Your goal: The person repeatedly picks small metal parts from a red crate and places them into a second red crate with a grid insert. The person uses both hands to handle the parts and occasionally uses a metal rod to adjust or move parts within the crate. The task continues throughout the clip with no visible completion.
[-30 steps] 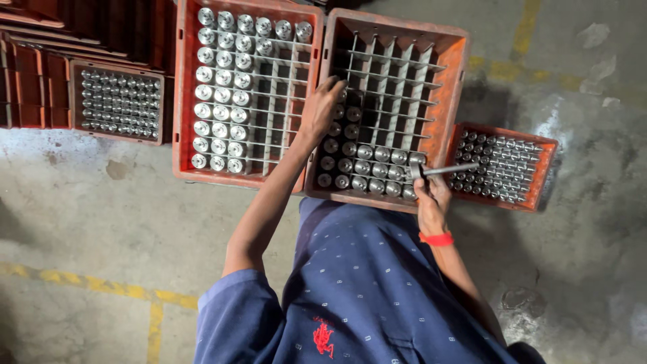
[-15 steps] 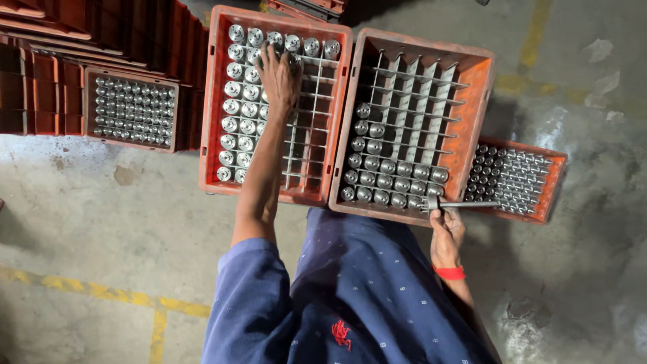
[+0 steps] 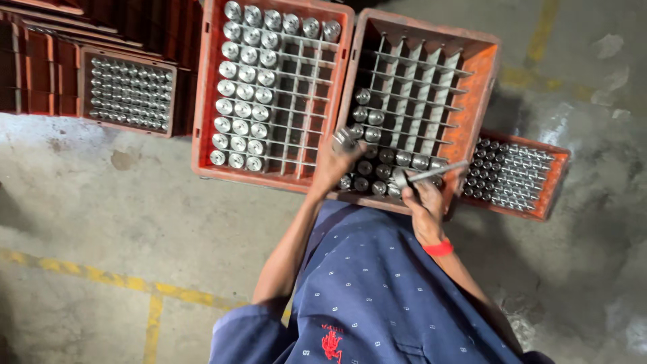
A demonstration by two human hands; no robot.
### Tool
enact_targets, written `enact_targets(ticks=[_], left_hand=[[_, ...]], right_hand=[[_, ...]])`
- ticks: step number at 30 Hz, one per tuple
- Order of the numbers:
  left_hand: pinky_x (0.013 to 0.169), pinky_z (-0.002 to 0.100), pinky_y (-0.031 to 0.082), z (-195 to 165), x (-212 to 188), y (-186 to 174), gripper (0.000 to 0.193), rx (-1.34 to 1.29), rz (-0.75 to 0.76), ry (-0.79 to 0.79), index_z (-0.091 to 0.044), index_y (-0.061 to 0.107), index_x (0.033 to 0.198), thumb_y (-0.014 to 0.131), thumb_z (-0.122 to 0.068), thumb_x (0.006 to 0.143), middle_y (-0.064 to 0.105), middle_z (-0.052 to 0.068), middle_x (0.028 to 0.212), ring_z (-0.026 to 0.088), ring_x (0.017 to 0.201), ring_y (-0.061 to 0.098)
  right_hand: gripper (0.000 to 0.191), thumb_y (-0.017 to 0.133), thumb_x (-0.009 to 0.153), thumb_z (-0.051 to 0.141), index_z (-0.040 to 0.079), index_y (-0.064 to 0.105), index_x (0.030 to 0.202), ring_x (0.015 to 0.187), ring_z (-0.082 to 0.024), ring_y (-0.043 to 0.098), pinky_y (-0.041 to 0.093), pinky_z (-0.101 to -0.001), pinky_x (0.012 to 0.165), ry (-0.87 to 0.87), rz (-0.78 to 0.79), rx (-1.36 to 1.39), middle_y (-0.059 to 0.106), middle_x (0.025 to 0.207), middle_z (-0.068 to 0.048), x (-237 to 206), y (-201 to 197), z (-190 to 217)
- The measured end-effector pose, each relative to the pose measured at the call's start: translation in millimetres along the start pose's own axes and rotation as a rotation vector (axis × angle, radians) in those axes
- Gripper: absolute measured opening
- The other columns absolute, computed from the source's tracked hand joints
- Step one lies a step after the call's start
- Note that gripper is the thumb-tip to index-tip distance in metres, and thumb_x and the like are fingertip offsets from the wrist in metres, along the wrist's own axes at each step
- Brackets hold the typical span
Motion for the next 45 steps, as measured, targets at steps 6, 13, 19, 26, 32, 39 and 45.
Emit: enact_targets(ticks=[6,13,19,26,32,39,45], left_hand=[[0.074,0.047,0.054,8,-78,39,0.038,0.296,0.090,-0.108,-0.008,0.070,0.110,0.080,-0.018,0.075,0.074,0.020,0.089,0.040,0.087,0.071],[0.078,0.047,0.055,8,-90,52,0.043,0.297,0.318,-0.151,-0.008,0.070,0.112,0.079,-0.018,0.070,0.075,0.020,0.091,0.040,0.089,0.073],[0.082,0.045,0.056,7,-83,57,0.053,0.218,0.479,-0.264,-0.005,0.069,0.117,0.083,-0.036,0.076,0.076,0.022,0.100,0.036,0.095,0.074],[0.076,0.052,0.056,35,40,26,0.062,0.707,0.171,0.088,-0.005,0.046,0.150,0.063,-0.026,0.095,0.064,0.028,0.120,0.044,0.089,0.069],[0.086,0.045,0.058,21,147,31,0.036,1.437,0.227,0.367,-0.011,0.063,0.127,0.063,-0.009,0.092,0.056,0.017,0.134,0.040,0.117,0.066],[0.079,0.046,0.058,-5,126,-30,0.027,0.752,-0.179,0.427,-0.008,0.071,0.114,0.064,-0.001,0.089,0.071,0.016,0.109,0.036,0.098,0.069],[0.075,0.043,0.059,-3,178,-71,0.055,1.006,-0.416,0.554,-0.010,0.067,0.124,0.077,-0.006,0.071,0.064,0.018,0.117,0.038,0.099,0.067]], right_hand=[[0.049,0.073,0.097,0.011,-0.006,0.057,0.140,0.126,-0.019,0.061,0.045,-0.0301,0.110,-0.109,0.230,-0.052,0.065,0.135,-0.012,7,34,56],[0.052,0.077,0.095,0.017,-0.005,0.056,0.136,0.136,-0.024,0.057,0.048,-0.0364,0.115,-0.147,0.442,-0.124,0.057,0.147,-0.015,-1,17,42],[0.047,0.074,0.093,0.007,-0.003,0.059,0.136,0.124,-0.019,0.063,0.050,-0.0299,0.107,0.085,0.427,-0.056,0.065,0.134,-0.014,19,-23,12],[0.035,0.060,0.096,-0.011,-0.004,0.063,0.131,0.101,-0.008,0.056,0.045,-0.0223,0.091,-0.111,-0.121,0.227,0.063,0.117,-0.002,34,-75,3],[0.031,0.059,0.098,-0.010,-0.002,0.060,0.128,0.110,-0.010,0.059,0.045,-0.0240,0.100,-0.097,-0.176,0.229,0.064,0.121,-0.003,17,-65,3],[0.038,0.060,0.097,-0.005,-0.002,0.058,0.135,0.118,-0.012,0.058,0.043,-0.0263,0.106,-0.026,-0.253,0.230,0.063,0.127,-0.004,-22,-55,-19],[0.037,0.063,0.100,-0.002,-0.006,0.057,0.137,0.116,-0.013,0.059,0.044,-0.0276,0.107,-0.047,-0.340,0.189,0.064,0.127,-0.007,-57,-75,-37]])
Point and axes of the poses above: each hand's wrist, its own x-axis towards the middle knuckle, its own y-axis out of the palm, z = x × y, the point moved 2 cm from there along x, towards the middle knuckle
